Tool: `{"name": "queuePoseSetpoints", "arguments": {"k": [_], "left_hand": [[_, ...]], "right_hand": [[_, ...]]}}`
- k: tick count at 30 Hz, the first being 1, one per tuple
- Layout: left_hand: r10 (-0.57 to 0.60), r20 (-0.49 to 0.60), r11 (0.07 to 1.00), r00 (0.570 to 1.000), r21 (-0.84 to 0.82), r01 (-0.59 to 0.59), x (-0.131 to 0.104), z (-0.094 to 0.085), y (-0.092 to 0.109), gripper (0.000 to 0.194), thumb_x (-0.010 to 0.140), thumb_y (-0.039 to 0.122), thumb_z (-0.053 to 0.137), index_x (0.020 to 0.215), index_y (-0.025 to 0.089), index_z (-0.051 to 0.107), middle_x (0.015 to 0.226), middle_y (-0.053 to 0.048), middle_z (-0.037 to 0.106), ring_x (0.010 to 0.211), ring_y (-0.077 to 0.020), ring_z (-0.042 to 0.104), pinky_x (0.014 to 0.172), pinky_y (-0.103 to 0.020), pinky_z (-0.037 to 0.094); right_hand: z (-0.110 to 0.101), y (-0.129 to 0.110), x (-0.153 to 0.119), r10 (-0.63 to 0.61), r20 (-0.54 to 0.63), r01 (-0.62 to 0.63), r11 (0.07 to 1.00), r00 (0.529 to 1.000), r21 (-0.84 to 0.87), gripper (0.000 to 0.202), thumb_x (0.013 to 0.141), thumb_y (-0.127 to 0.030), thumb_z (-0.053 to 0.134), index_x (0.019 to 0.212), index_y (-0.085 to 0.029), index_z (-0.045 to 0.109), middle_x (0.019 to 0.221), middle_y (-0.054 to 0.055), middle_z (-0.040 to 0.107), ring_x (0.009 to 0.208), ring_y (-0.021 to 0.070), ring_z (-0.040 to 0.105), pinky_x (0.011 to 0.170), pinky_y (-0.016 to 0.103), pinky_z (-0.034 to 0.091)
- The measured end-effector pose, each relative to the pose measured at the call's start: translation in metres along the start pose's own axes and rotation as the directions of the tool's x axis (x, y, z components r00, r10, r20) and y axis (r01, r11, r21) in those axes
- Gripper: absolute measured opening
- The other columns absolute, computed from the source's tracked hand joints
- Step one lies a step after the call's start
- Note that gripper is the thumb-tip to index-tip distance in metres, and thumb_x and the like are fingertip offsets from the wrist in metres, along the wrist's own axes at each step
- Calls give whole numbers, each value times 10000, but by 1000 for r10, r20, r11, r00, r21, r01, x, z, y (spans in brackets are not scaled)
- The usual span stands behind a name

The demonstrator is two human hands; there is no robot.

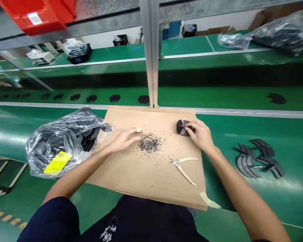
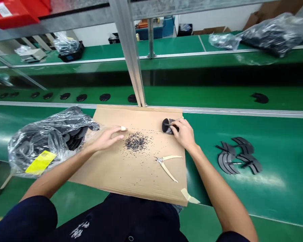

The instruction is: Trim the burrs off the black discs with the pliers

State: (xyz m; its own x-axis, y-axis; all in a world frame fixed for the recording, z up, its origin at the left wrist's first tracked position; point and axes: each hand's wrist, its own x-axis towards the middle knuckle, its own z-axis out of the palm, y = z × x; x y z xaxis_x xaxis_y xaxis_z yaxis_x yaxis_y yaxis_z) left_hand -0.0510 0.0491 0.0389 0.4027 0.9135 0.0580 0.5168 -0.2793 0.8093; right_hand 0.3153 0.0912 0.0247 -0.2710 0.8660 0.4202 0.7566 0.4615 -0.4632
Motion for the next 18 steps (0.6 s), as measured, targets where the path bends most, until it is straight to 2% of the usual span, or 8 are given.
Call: {"name": "queuePoseSetpoints", "arguments": {"k": [2,4,6,8,11,14,16,18], "left_hand": [[-58,-7,938,998,-342,52,-20,34,11,492,919,467,684,1301,170,597,1288,-168,681,1112,-238,699,976,-412,573],[-119,-22,797,993,-599,82,-26,69,24,619,863,488,758,1360,188,544,1321,-177,663,1126,-232,704,947,-367,585],[-196,-76,664,978,-744,75,-26,97,38,638,821,504,800,1331,200,566,1310,-154,672,1143,-226,696,956,-343,579],[-292,-148,582,945,-811,53,-28,113,47,562,811,510,808,1239,192,631,1247,-113,704,1131,-208,688,978,-324,562],[-400,-191,530,896,-846,56,-39,112,50,447,808,505,807,1079,170,690,1091,-63,743,1034,-178,696,958,-302,553],[-446,-188,537,875,-838,94,-54,97,41,404,816,497,798,998,152,693,977,-48,745,931,-169,701,887,-298,561],[-459,-206,560,864,-823,101,-59,89,36,411,816,496,796,1011,149,693,968,-50,743,901,-164,698,859,-293,563],[-445,-235,603,864,-792,95,-59,84,34,441,800,509,808,1035,153,697,966,-48,741,882,-159,692,826,-277,563]], "right_hand": [[6,-33,-4,-60,-1,59,993,998,104,169,949,-262,574,955,-173,718,909,87,675,856,223,632,761,380,534],[14,-73,-12,-123,-12,123,964,992,238,150,959,-240,582,982,-168,711,930,85,677,855,204,649,736,348,544],[18,-106,-23,-189,-17,185,931,982,314,143,967,-214,573,989,-171,707,953,89,681,856,191,654,728,328,550],[16,-124,-35,-258,23,236,913,966,332,160,976,-205,563,1046,-174,704,999,100,685,883,191,656,754,330,559],[-1,-118,-60,-258,161,207,938,953,279,317,974,-316,609,1262,-190,647,1130,130,678,1027,242,651,840,401,572],[-21,-92,-89,-160,338,148,987,927,61,548,931,-514,645,1372,-195,585,1279,179,631,1191,347,595,914,527,548],[-29,-77,-106,-111,405,156,985,908,-78,548,950,-516,607,1369,-164,583,1292,208,617,1217,382,576,908,548,540],[-30,-70,-116,-104,419,173,976,902,-132,463,989,-430,550,1352,-144,585,1244,209,630,1181,368,592,875,514,548]]}}
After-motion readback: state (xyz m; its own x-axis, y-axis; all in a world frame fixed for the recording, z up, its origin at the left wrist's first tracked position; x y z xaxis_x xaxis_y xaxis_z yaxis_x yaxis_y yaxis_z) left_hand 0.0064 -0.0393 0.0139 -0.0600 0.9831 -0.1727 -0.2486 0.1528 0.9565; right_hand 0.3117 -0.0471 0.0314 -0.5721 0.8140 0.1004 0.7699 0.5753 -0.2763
